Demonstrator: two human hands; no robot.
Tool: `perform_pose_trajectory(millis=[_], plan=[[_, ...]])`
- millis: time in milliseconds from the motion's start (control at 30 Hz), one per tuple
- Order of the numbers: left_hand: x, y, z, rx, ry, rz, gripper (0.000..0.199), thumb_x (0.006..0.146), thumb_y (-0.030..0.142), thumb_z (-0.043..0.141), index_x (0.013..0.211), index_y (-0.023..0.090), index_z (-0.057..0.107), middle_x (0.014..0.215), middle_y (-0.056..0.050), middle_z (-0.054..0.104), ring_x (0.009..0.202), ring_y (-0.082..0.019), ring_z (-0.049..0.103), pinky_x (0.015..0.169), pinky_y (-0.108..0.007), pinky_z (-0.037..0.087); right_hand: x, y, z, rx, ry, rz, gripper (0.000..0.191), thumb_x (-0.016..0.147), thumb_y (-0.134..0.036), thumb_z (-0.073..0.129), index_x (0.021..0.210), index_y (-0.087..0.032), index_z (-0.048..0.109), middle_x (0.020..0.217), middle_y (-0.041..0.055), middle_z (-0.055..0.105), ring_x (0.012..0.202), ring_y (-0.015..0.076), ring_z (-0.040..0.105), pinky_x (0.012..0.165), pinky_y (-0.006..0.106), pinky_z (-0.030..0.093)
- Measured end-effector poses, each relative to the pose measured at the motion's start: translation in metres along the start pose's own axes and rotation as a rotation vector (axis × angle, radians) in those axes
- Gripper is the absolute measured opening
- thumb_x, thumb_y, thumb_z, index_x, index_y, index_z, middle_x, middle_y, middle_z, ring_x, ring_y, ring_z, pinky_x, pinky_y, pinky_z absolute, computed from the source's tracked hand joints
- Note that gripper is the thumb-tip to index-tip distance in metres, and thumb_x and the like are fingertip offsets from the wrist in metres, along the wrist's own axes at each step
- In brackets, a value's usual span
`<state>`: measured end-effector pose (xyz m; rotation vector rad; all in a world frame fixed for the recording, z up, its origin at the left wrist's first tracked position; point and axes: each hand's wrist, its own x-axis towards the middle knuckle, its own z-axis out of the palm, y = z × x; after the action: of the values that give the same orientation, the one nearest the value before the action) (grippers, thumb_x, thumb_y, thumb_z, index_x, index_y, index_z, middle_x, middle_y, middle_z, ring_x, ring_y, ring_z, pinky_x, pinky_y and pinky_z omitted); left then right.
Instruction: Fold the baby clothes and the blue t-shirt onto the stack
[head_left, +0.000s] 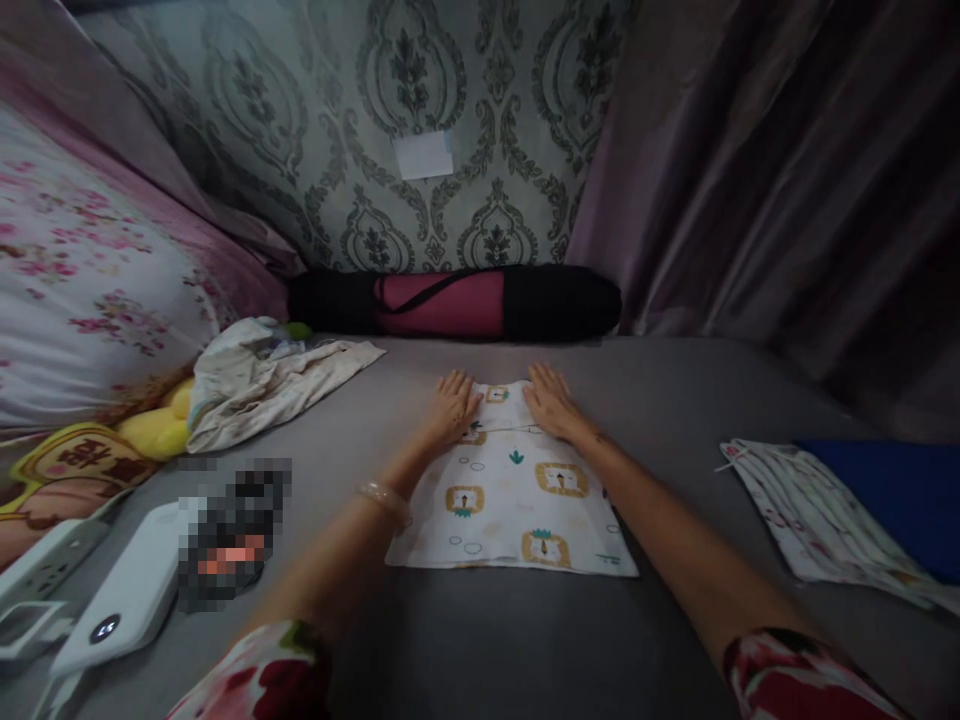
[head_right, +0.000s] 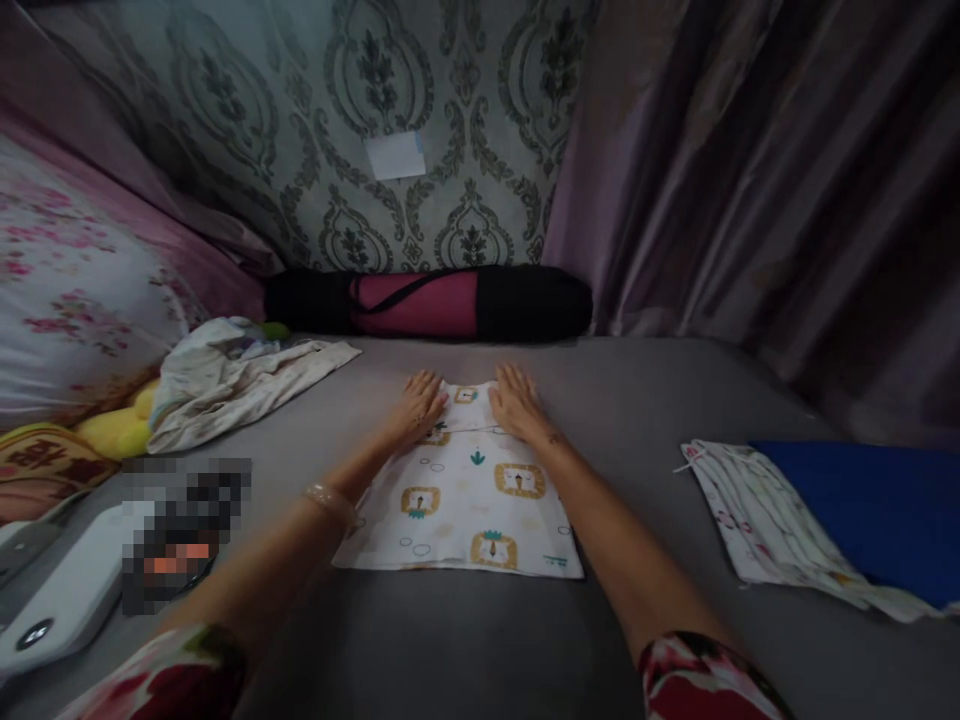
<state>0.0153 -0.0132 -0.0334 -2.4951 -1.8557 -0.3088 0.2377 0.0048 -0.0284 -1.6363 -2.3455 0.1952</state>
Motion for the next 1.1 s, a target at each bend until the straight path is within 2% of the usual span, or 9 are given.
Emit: perform_pose_trajectory(millis=[167,267,400,533,633,800,900,1000,1100], plan=[[-0.012,-0.031,0.017,-0.034,-0.077,-0.050,0.068,0.097,0.050,0.017,0.146,0.006,0.029,0.154,-0.016,0.027,0.145,-0.026,0.017,0.117,-0.040,0.019,-0.015,0.027,0.010,-0.070,0.003,0.063,0.063,0.096,-0.038,0.023,0.145,-0.001,0.032,0.153,0.0170,0.028,0.143,0.0271,0.019,0.116,0.040,0.015],[-0.012,-0.034,0.018,-0.024,-0.131,-0.051,0.070,0.096,0.051,0.017,0.147,0.004,0.026,0.154,-0.017,0.025,0.145,-0.027,0.016,0.116,-0.039,0.020,-0.018,0.029,0.012,-0.087,-0.003,0.057,0.062,0.096,-0.038,0.025,0.145,-0.002,0.032,0.153,0.0161,0.029,0.143,0.0271,0.020,0.115,0.039,0.017],[-0.013,-0.008,-0.001,0.143,-0.089,-0.054,0.064,0.097,0.045,0.024,0.145,0.003,0.032,0.153,-0.019,0.027,0.144,-0.030,0.017,0.117,-0.047,0.014,-0.023,0.012,0.001,-0.136,0.033,0.039,0.057,0.096,-0.035,0.026,0.144,-0.004,0.035,0.153,0.0172,0.029,0.143,0.0280,0.019,0.115,0.046,0.012],[-0.024,0.032,-0.003,0.203,0.055,0.014,0.059,0.098,0.041,0.023,0.146,0.009,0.032,0.154,-0.016,0.026,0.145,-0.027,0.016,0.118,-0.046,0.010,-0.041,-0.020,0.002,-0.137,0.093,-0.060,0.052,0.098,-0.036,0.027,0.146,-0.020,0.035,0.156,0.0109,0.023,0.144,0.0287,0.013,0.113,0.056,0.007],[-0.029,0.047,0.008,0.123,-0.028,-0.031,0.061,0.098,0.046,0.018,0.148,0.013,0.028,0.154,-0.014,0.027,0.144,-0.028,0.020,0.116,-0.047,0.015,-0.049,-0.037,0.010,-0.106,-0.005,-0.014,0.050,0.098,-0.040,0.026,0.145,-0.028,0.037,0.156,0.0071,0.026,0.143,0.0313,0.015,0.110,0.064,0.006],[-0.031,0.039,0.008,0.026,-0.154,0.007,0.063,0.098,0.047,0.021,0.149,0.010,0.026,0.156,-0.017,0.021,0.144,-0.031,0.015,0.115,-0.049,0.017,-0.054,-0.038,0.002,-0.076,-0.136,-0.001,0.053,0.098,-0.042,0.024,0.148,-0.026,0.032,0.157,0.0094,0.021,0.144,0.0308,0.013,0.109,0.065,0.004],[-0.055,0.028,-0.002,0.021,-0.128,0.108,0.064,0.097,0.049,0.024,0.148,0.010,0.026,0.156,-0.017,0.020,0.145,-0.030,0.013,0.115,-0.049,0.017,-0.082,-0.034,-0.011,-0.070,-0.111,-0.094,0.055,0.099,-0.042,0.023,0.149,-0.021,0.031,0.157,0.0118,0.018,0.145,0.0285,0.009,0.113,0.059,0.003],[-0.100,0.015,-0.005,0.016,-0.050,0.219,0.064,0.096,0.052,0.025,0.149,0.016,0.026,0.156,-0.014,0.021,0.145,-0.028,0.013,0.116,-0.049,0.017,-0.126,-0.031,-0.015,-0.068,-0.098,-0.200,0.055,0.098,-0.044,0.025,0.148,-0.021,0.031,0.157,0.0118,0.019,0.145,0.0283,0.010,0.114,0.056,0.006],[-0.137,-0.002,-0.003,-0.005,-0.071,0.248,0.063,0.097,0.053,0.023,0.148,0.017,0.030,0.155,-0.013,0.025,0.144,-0.027,0.019,0.114,-0.047,0.024,-0.157,-0.029,-0.013,-0.065,-0.122,-0.225,0.056,0.098,-0.044,0.026,0.148,-0.020,0.031,0.156,0.0120,0.023,0.144,0.0274,0.016,0.115,0.054,0.010]])
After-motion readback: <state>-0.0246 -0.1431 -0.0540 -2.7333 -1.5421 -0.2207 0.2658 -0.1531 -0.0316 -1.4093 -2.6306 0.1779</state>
